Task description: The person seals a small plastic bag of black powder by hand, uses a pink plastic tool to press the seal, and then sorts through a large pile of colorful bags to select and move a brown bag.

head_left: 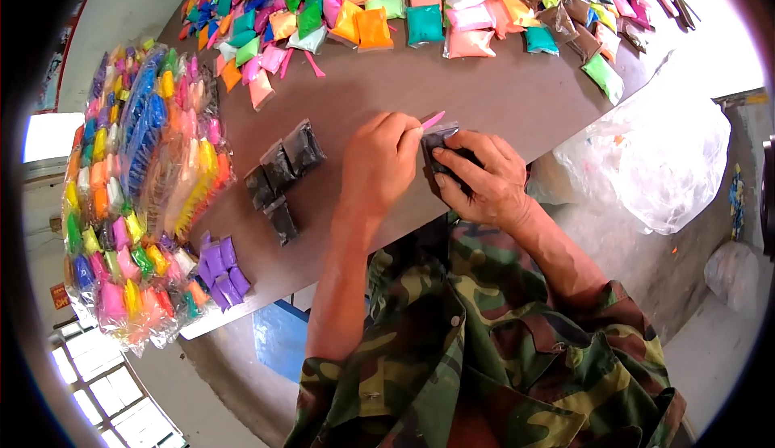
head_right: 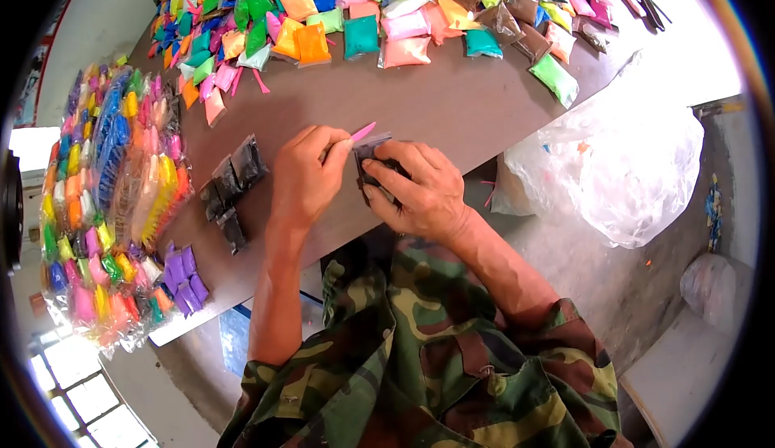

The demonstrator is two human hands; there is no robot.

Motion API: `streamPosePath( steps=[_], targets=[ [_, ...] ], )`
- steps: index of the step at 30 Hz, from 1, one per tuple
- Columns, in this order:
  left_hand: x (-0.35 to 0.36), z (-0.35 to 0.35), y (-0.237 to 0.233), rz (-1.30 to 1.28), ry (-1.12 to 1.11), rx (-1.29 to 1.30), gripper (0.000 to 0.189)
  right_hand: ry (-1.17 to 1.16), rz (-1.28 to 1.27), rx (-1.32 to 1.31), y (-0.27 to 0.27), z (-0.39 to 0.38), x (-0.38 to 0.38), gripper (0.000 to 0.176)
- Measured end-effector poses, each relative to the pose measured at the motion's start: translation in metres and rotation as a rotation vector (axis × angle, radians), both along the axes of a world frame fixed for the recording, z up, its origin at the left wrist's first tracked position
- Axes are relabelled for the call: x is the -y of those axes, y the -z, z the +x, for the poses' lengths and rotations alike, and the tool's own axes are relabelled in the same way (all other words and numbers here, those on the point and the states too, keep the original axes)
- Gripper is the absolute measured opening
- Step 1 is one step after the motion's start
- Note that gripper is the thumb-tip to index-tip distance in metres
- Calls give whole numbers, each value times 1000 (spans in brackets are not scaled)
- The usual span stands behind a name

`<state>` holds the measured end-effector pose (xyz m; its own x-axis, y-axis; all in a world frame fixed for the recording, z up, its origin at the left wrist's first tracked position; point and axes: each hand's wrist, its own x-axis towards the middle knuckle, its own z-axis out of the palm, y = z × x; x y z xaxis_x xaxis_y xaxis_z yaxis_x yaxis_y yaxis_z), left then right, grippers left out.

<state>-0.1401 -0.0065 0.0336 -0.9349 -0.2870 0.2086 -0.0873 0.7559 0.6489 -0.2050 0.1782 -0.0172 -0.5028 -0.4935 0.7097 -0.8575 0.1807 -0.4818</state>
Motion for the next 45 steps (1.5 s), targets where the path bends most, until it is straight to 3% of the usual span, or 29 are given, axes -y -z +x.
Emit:
streamPosePath(
  steps=[5, 11, 15, 17, 22, 24, 27, 31, 35, 40, 45],
  targets=[
    [-21, 23, -1, 114, -57, 26, 6, -9, 9, -26, 5, -1, 2, 31],
    [-1, 12, 21, -12, -110, -90, 8, -7, 25, 19, 1, 2, 0, 30],
    [-16, 34, 1, 17, -111, -39, 7, 7, -9, -7, 1, 0, 3, 30],
    [-30, 44, -7, 284, -215, 60, 6, 16, 1, 12, 3, 1, 3, 30],
    [-22, 39, 26, 251, -206, -38, 8, 23, 15, 15, 2, 1, 5, 31],
    [-14, 35, 26, 24, -177, -115, 8, 23, 14, -3, -1, 0, 5, 31],
    [-15, 41, 16, 164, -279, -23, 8, 14, 9, -2, -3, 0, 6, 28],
    [-43, 63, 0, 306, -257, -42, 6, 4, 10, 22, 2, 0, 4, 22],
    [-43, 66, 29, 213, -274, -130, 5, -1, -7, 9, 3, -1, 6, 21],
    [-34, 64, 22, 135, -333, -95, 7, 18, 2, 15, 0, 1, 9, 20],
    [-52, 70, 23, 118, -238, -221, 5, 14, 20, 47, 0, 2, 7, 21]
  ],
)
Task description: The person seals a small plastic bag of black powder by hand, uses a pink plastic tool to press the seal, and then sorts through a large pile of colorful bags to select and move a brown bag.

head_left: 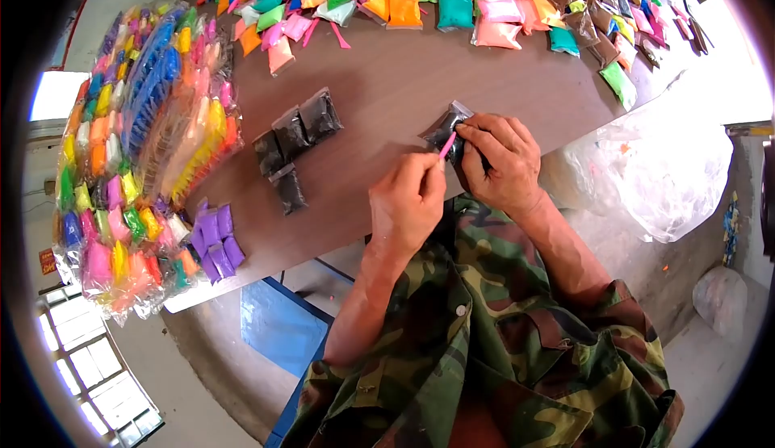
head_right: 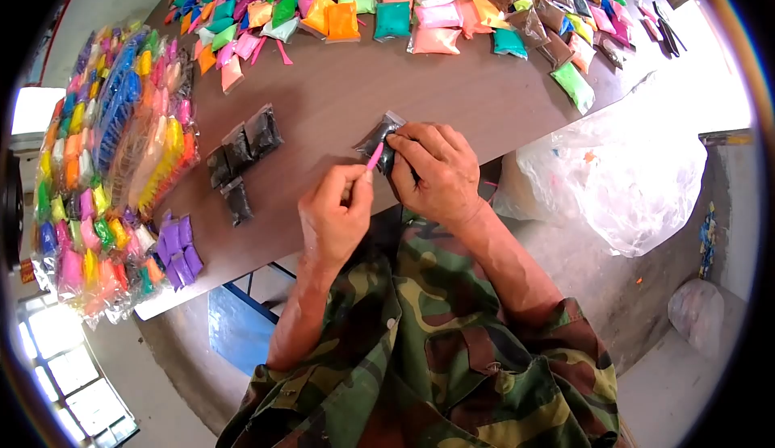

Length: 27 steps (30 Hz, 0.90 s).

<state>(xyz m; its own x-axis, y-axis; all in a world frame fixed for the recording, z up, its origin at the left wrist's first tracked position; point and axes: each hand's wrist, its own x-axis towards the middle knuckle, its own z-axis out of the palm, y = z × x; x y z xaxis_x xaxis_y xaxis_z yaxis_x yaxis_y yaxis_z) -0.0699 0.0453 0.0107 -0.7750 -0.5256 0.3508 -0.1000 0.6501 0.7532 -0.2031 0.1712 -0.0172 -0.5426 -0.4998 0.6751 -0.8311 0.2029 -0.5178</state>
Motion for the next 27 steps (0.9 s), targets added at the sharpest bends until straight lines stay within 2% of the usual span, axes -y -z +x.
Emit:
streamPosePath(
  steps=[4, 7, 9, 12, 19, 23, 24, 27],
  targets=[
    [14, 1, 13, -171, -97, 33, 5, -6, -4, -6, -2, -1, 1, 20],
    [31, -2, 5, -178, -160, 89, 6, -3, -10, -9, 1, -1, 2, 19],
    [22, -2, -3, -124, -151, 86, 6, -1, -8, -5, 0, -1, 2, 19],
    [2, -8, -7, -93, -3, -13, 5, -1, -1, 2, 0, 0, 1, 19],
    [33, -11, 1, -168, -101, 117, 6, 23, -25, 1, -1, 1, 5, 19],
    [13, -3, -9, 22, -43, 55, 6, 34, -15, 10, 0, 3, 3, 20],
    [8, -3, -2, -24, 10, -24, 7, 36, -12, 12, 1, 2, 3, 21],
    [13, -1, 10, -108, -42, 40, 7, 29, -11, 11, -1, 2, 5, 22]
  ],
)
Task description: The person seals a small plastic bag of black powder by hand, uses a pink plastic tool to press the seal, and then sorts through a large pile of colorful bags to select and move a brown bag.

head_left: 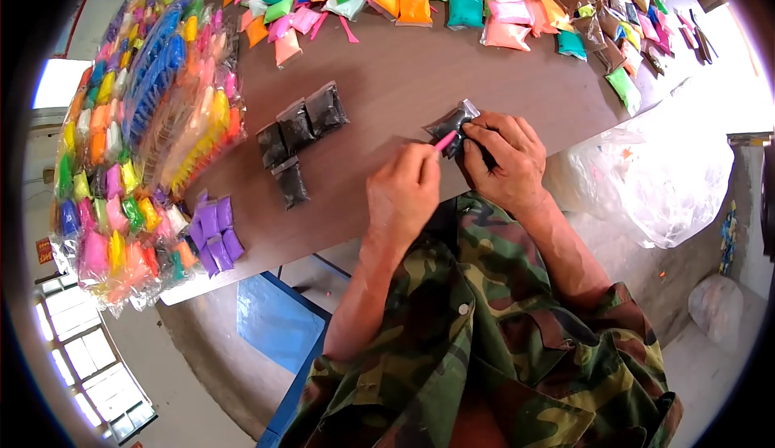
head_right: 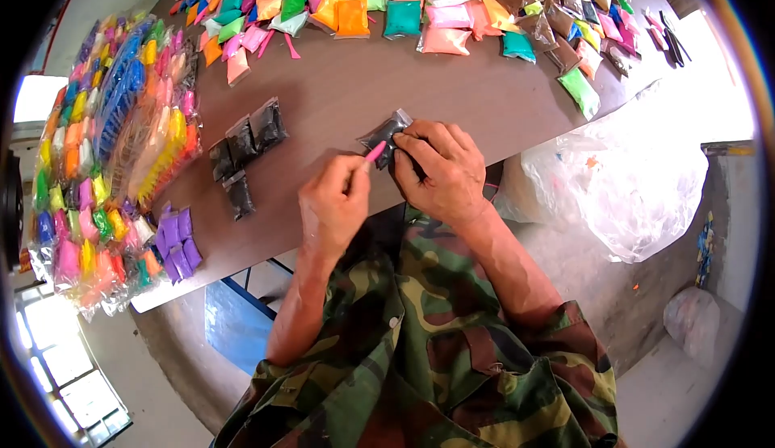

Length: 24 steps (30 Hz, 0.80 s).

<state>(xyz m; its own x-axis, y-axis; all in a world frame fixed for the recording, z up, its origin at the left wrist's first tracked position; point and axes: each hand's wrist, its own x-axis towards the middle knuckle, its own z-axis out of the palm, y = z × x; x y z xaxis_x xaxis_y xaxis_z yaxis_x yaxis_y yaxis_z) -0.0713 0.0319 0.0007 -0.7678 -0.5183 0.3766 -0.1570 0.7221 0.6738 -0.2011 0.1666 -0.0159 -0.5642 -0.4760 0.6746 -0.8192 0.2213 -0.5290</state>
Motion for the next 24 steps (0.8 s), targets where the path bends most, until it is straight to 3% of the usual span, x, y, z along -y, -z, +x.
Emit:
streamPosePath(
  steps=[6, 8, 10, 12, 16, 20, 24],
  targets=[
    [13, 3, -8, 6, -94, 34, 6, -7, 0, -12, 0, -2, 0, 23],
    [-2, 1, -11, 116, 9, -17, 7, 0, -3, -10, 2, 0, 0, 23],
    [-4, -1, -8, 84, 59, -78, 7, 2, 16, -7, 1, -1, -1, 22],
    [1, 2, -3, 32, -28, 49, 6, -4, 20, 0, -1, 0, -1, 22],
    [23, 11, 0, -74, -105, 50, 5, -7, 1, -1, 1, 0, 0, 22],
    [23, 30, 4, -14, -92, -41, 6, -7, 14, -9, 0, 0, -2, 22],
    [19, 42, 7, 61, -142, -68, 6, 2, 111, 29, -17, 9, 0, 37]
  ],
)
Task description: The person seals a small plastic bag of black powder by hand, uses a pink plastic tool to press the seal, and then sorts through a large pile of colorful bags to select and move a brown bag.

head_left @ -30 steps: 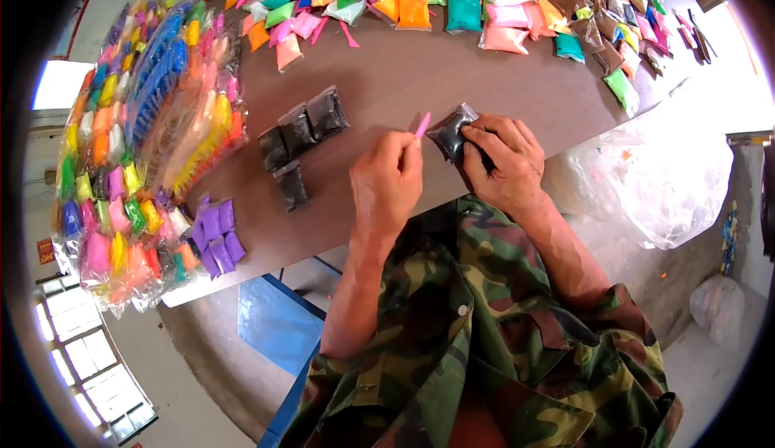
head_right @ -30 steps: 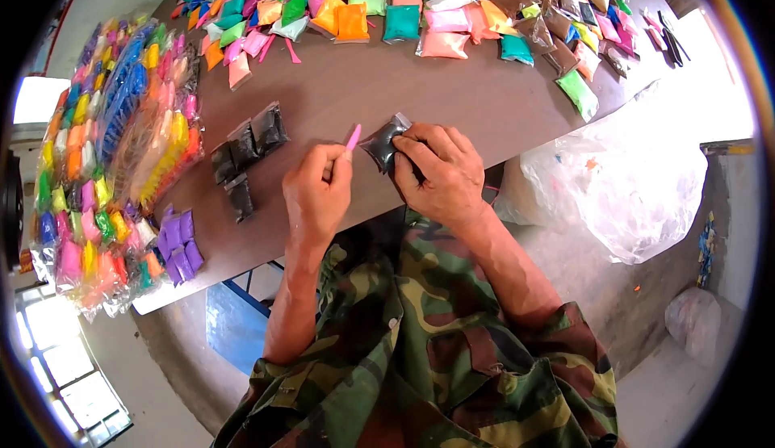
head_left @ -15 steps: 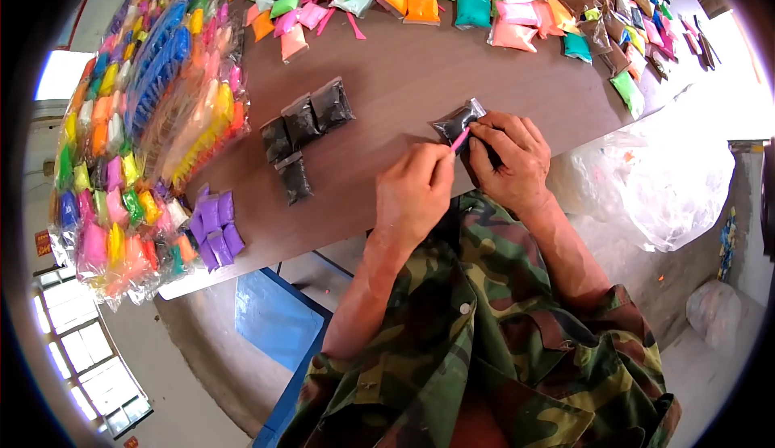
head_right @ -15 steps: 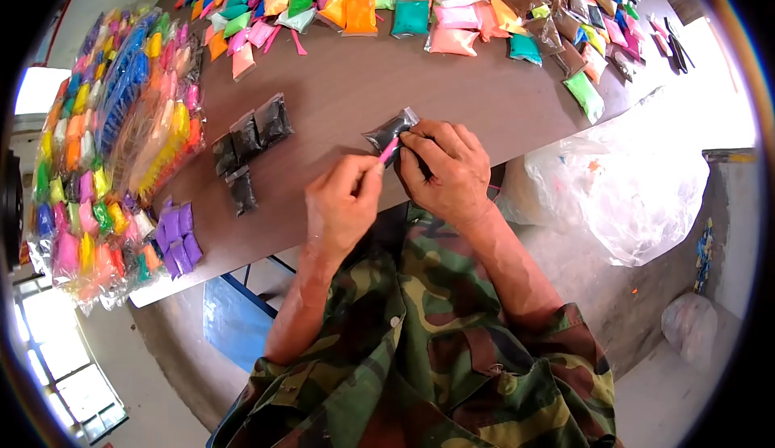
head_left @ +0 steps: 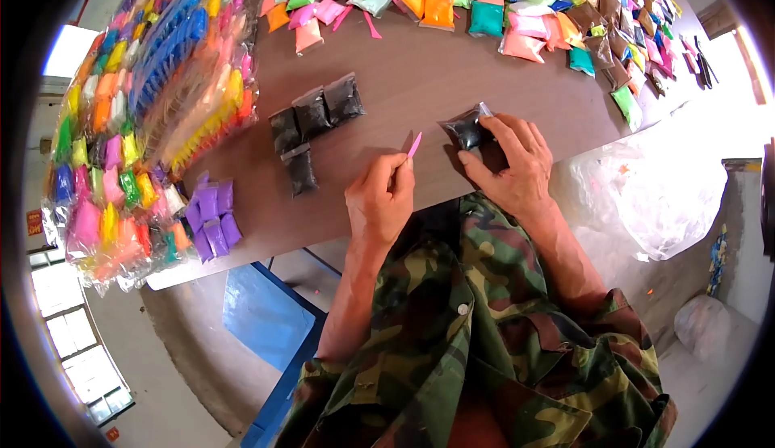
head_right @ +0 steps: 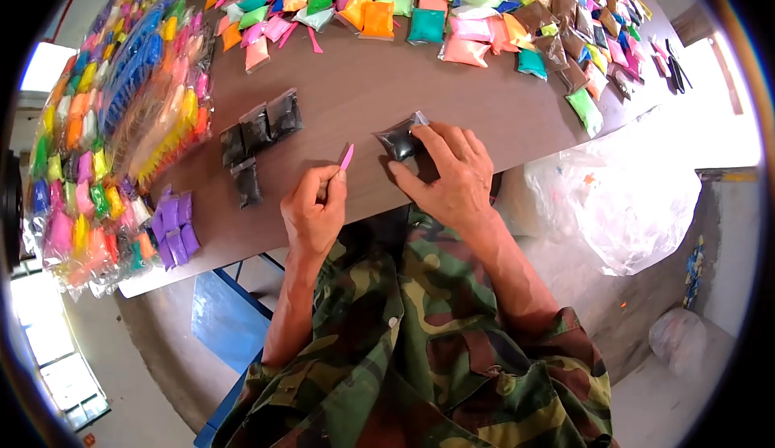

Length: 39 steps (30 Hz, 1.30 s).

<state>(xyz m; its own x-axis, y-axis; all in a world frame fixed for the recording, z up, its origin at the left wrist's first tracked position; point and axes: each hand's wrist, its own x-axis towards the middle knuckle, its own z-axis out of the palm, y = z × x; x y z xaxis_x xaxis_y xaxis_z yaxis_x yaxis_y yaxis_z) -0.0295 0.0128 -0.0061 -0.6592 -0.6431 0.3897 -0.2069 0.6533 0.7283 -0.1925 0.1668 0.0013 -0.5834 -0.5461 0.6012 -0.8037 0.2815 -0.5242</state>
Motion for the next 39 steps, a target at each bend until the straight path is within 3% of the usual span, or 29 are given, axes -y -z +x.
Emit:
streamPosePath(
  steps=[4, 11, 14, 17, 21, 22, 24, 28, 32, 35, 37, 39],
  targets=[
    [1, -3, 5, 51, -8, -68, 7, 105, 116, -66, -9, 9, 12, 49],
    [3, -1, 6, 34, 12, -118, 8, 70, 169, -110, -10, -6, 10, 39],
    [2, -1, 3, 49, 0, -133, 9, 54, 53, 84, -16, -18, 11, 29],
    [3, -2, 5, 42, 1, -157, 9, 147, -278, 646, -18, -30, 15, 25],
    [1, 0, 4, 74, -1, -151, 9, 227, -260, 660, -8, -29, 10, 31],
    [1, 0, 2, 86, -2, -120, 9, 231, -256, 657, -8, -29, 7, 31],
    [1, 1, 1, 102, 1, -88, 9, 271, -11, 389, -8, -25, 0, 31],
    [3, 1, 1, 83, 14, -81, 9, 305, 200, 274, -17, -21, -11, 26],
    [2, 0, 5, 78, 4, -116, 8, 306, 255, 286, -24, -11, -21, 24],
    [2, 0, 3, 79, 6, -108, 8, 261, 158, 61, -20, -13, -26, 29],
    [2, 0, 3, 61, 9, -93, 8, 41, 240, -130, -21, -17, -27, 42],
    [2, -1, 2, 43, 10, -80, 8, -9, 357, -118, -16, -12, -25, 48]
  ],
)
